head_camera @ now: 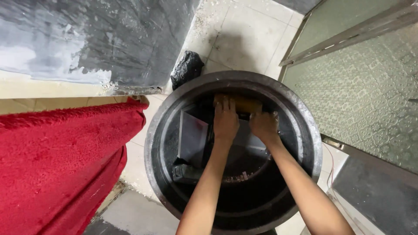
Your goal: The person clears items from a cabinet into a basin, including a cup, bottle, and pink container, before placing a speaker and phone onto the shelves. They then lift the basin onto the cabinet and place a stool inside the cabinet.
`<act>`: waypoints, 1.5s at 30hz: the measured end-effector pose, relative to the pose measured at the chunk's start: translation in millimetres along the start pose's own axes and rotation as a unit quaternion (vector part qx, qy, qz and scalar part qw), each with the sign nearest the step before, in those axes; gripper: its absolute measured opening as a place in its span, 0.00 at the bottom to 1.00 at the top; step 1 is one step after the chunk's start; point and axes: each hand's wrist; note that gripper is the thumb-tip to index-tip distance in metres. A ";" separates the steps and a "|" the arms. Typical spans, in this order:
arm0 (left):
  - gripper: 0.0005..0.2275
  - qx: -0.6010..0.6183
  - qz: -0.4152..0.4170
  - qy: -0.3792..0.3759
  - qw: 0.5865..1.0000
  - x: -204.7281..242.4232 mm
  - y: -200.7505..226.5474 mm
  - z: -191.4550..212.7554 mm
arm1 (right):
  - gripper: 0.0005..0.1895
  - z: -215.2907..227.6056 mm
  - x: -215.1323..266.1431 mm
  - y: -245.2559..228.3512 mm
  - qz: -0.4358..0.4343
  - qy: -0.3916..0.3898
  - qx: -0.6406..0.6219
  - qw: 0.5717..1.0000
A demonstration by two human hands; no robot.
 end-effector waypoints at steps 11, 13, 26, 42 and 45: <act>0.32 0.014 -0.038 -0.053 0.998 -18.0 -4.2 -16.2 | 0.30 13.0 7.0 -13.2 -0.115 0.103 -0.325 0.933; 0.32 0.021 -0.047 -0.037 0.998 -22.3 -0.2 -8.3 | 0.29 24.2 15.0 -17.0 -0.055 0.170 -0.428 0.886; 0.25 0.172 -0.013 0.128 0.977 -10.9 4.5 76.1 | 0.43 118.1 48.7 -81.7 0.072 0.272 -0.399 0.873; 0.27 0.229 -0.067 0.176 0.955 88.6 92.9 270.4 | 0.38 284.5 205.8 -55.6 0.099 0.375 -0.350 0.853; 0.25 0.251 -0.085 0.171 0.949 107.9 121.3 306.2 | 0.34 323.9 250.1 -49.0 0.043 0.366 -0.362 0.856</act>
Point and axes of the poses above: each hand's wrist, its own x-axis away from the middle knuckle, its own z-axis out of the back of the hand, y = z × x, and after that the axes turned 9 degrees about y, right-handed
